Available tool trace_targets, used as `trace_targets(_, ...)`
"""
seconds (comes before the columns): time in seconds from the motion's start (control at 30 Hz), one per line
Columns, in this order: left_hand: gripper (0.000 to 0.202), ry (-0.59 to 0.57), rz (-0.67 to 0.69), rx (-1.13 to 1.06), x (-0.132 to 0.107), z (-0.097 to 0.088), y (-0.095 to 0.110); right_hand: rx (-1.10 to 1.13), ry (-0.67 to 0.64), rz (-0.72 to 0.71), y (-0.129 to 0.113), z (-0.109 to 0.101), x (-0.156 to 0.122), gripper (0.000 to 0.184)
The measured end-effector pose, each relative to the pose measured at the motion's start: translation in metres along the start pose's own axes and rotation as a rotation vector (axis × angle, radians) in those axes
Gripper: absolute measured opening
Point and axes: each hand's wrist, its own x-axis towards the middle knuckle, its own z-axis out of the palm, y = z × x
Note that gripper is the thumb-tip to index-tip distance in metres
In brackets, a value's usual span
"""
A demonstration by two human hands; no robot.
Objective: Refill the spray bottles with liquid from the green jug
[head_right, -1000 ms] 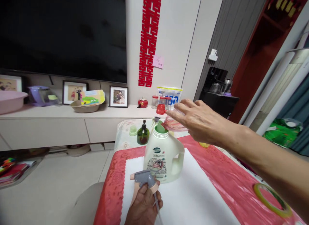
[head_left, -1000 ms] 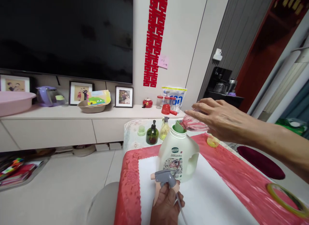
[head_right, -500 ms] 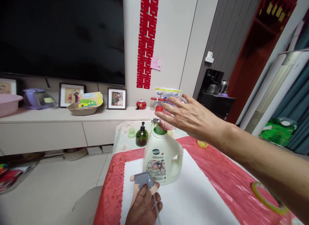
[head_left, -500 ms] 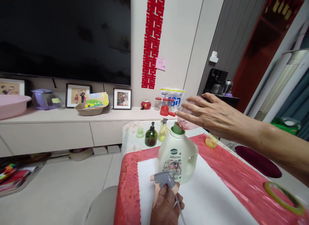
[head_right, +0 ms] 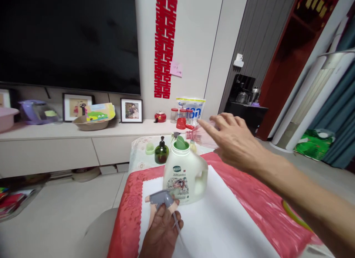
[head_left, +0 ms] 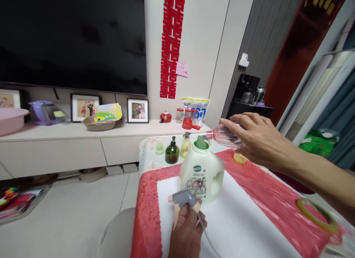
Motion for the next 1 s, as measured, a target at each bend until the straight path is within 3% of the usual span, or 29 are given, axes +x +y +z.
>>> trace_targets(0.17,0.045,0.036,0.087,0.054,-0.016,0.021,0.023,0.508,-0.163,0.183,-0.008,0.008,-0.084,0.082)
trace_targets(0.3,0.038,0.019,0.156,0.088,-0.019,0.030,0.046,0.678,-0.361,0.252,-0.044,0.020,-0.154,0.085)
trace_targets(0.4,0.027,0.008,0.191,0.102,-0.022,0.033,0.056,0.780,-0.444,0.275,-0.079,0.027,-0.187,0.084)
trace_targets(0.53,0.022,0.004,0.226,0.112,-0.024,0.038,0.058,0.859,-0.412,0.276,-0.110,0.031,-0.200,0.084)
trace_targets(0.73,0.020,-0.014,0.282,0.112,-0.023,0.049,0.057,0.915,-0.376,0.273,-0.120,0.032,-0.197,0.089)
trace_targets(1.0,0.040,-0.053,0.265,0.256,-0.036,0.053,0.031,1.059,-0.288,0.312,-0.144,0.035,-0.182,0.089)
